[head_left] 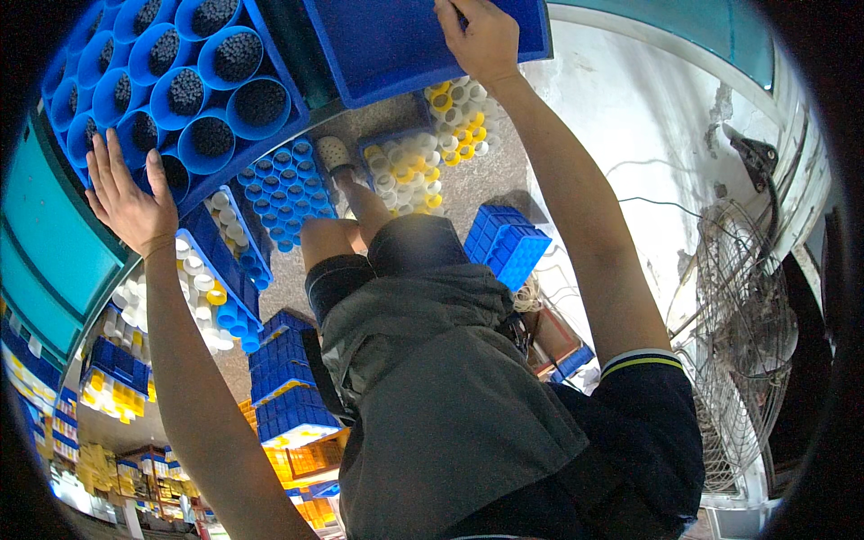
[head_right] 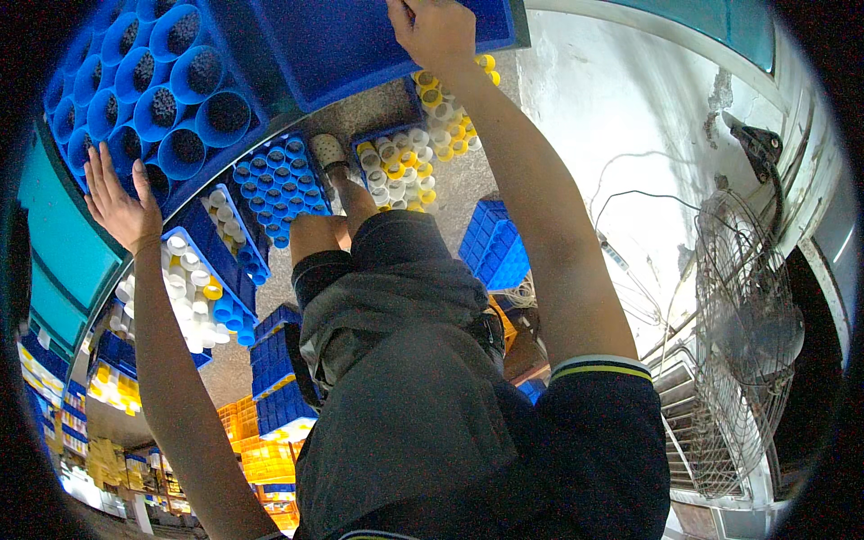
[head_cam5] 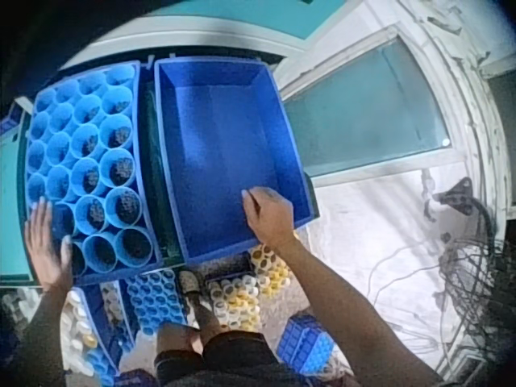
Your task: The person sits on the floor sorting small white and yellow containers filled with granular material into blue trays. They then stand, move trays to a machine, and interact with a touchscreen control panel using a stylus.
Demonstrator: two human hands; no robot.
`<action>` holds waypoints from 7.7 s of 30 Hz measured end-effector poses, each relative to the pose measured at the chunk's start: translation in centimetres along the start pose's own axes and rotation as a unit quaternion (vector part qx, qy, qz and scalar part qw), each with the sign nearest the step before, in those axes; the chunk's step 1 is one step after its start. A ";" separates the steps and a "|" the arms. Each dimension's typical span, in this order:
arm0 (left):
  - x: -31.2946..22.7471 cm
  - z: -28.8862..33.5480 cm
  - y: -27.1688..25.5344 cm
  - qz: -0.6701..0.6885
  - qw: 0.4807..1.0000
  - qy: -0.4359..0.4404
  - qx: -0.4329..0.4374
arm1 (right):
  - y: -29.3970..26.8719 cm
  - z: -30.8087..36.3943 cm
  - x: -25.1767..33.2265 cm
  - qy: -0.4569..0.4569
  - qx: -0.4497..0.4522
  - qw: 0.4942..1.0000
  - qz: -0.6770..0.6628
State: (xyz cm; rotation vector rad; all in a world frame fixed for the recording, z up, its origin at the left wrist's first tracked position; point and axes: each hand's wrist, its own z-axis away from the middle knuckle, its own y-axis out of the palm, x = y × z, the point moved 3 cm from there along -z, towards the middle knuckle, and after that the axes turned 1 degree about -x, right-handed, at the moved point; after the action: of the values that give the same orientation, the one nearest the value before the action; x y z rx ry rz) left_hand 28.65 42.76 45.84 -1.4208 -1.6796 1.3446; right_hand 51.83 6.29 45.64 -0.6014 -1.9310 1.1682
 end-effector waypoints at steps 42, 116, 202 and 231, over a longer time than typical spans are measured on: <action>0.4 0.2 0.3 0.005 1.000 -0.006 -0.006 | -0.1 -0.1 0.2 0.001 -0.002 1.000 0.002; 1.2 0.9 0.9 0.009 1.000 -0.010 -0.025 | 0.4 0.5 -0.9 0.015 0.041 0.999 0.021; 1.7 63.2 24.9 0.215 0.831 -0.255 0.445 | 43.0 65.4 17.7 0.103 0.485 0.866 0.060; 5.4 -21.0 6.8 0.128 0.963 -0.193 0.136 | 15.6 -23.3 22.7 0.036 0.252 0.967 -0.024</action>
State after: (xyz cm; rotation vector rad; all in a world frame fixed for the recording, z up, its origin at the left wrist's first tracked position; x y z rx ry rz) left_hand 48.16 54.45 45.78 -1.3052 -1.4915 2.0209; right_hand 57.59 41.88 46.64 -0.3133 -1.4912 1.5111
